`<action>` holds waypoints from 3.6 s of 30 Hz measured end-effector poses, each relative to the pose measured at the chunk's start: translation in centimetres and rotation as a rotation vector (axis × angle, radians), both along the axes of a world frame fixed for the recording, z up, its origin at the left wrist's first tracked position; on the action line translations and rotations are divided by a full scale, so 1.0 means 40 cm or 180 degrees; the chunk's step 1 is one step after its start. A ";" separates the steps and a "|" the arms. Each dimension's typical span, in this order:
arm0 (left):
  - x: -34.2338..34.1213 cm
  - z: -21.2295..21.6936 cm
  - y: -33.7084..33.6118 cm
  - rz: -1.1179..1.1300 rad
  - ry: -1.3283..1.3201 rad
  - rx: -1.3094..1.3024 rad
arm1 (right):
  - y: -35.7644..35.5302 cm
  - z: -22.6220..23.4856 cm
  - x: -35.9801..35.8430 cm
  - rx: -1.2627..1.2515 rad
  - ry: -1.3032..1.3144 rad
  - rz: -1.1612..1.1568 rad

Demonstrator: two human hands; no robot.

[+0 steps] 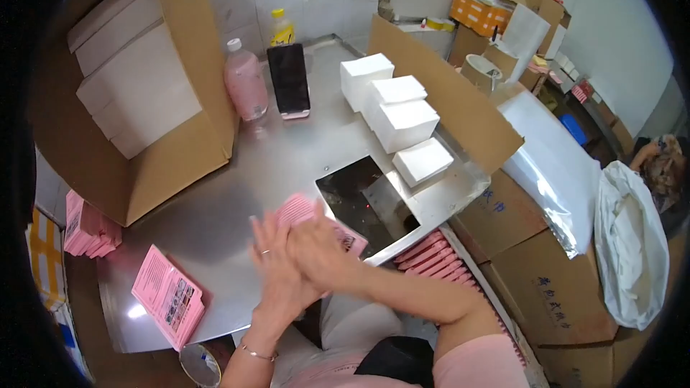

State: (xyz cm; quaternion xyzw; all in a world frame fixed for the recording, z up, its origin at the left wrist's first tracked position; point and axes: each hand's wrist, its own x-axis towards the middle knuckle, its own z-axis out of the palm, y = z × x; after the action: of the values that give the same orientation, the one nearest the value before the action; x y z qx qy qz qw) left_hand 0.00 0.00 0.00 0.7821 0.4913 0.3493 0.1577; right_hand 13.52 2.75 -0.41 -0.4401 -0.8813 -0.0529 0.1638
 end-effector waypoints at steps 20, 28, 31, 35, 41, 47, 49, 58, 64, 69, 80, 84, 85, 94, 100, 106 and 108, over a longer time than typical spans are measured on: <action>0.006 0.024 -0.031 0.0125 0.1431 0.0303 | 0.078 0.020 0.458 0.1330 0.0828 -0.1891; -0.053 0.068 -0.021 -0.0406 0.0799 0.0065 | -0.171 0.025 0.099 0.0592 0.0647 0.1116; -0.001 0.057 -0.039 -0.0418 0.0605 0.0041 | -0.049 -0.017 0.097 0.0447 0.0307 0.0252; -0.019 0.061 -0.047 -0.0166 0.0528 -0.0117 | 0.078 -0.058 0.119 -0.0196 -0.0101 -0.0609; -0.212 0.072 -0.132 -0.0589 0.0252 -0.0036 | 0.042 0.008 0.253 -0.1319 -0.0549 -0.1297; -0.554 0.081 -0.250 0.2481 0.2027 0.0180 | 0.060 0.045 0.373 0.1315 -0.0185 -0.2226; -0.591 0.049 -0.240 0.2068 0.2062 -0.0072 | 0.075 -0.012 0.436 0.1214 -0.0063 -0.2247; -0.079 0.032 -0.043 -0.0906 0.0298 -0.0545 | 0.099 -0.003 0.467 0.1289 0.0645 -0.1812; -0.065 0.017 -0.022 -0.0694 0.0592 -0.0080 | -0.148 0.004 0.115 0.0197 0.0420 0.1118; 0.006 0.012 -0.035 -0.0089 0.0999 0.0302 | -0.016 0.044 0.056 0.0121 -0.0043 0.0042; 0.003 0.025 -0.037 0.0606 0.1200 0.0437 | 0.083 0.008 0.403 0.0991 -0.0311 -0.2447; -0.006 0.027 -0.033 0.0529 0.1301 0.0632 | 0.094 -0.038 0.449 0.1147 0.0362 -0.2069; -0.010 0.037 -0.037 0.0440 0.1350 0.0467 | 0.094 -0.037 0.451 0.1124 0.0358 -0.2068; 0.001 0.017 -0.057 -0.0454 0.0945 0.0174 | 0.042 0.006 0.389 0.1130 0.0993 -0.1102; -0.060 0.063 -0.046 -0.0328 0.0920 -0.0036 | -0.183 -0.004 0.082 0.0715 0.0536 0.0633; 0.005 0.080 -0.043 -0.0236 0.0627 -0.0230 | 0.069 -0.035 0.074 0.0019 0.0197 -0.0486; -0.069 0.090 -0.077 -0.0459 0.0496 -0.0248 | 0.081 -0.074 0.155 -0.0296 0.0324 -0.0662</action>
State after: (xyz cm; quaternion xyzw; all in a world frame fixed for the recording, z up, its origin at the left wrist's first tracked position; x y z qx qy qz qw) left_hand -2.78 -3.07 3.61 0.8335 0.4579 0.2558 0.1741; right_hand 19.71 5.98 -3.37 -0.5384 -0.8229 -0.0063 0.1814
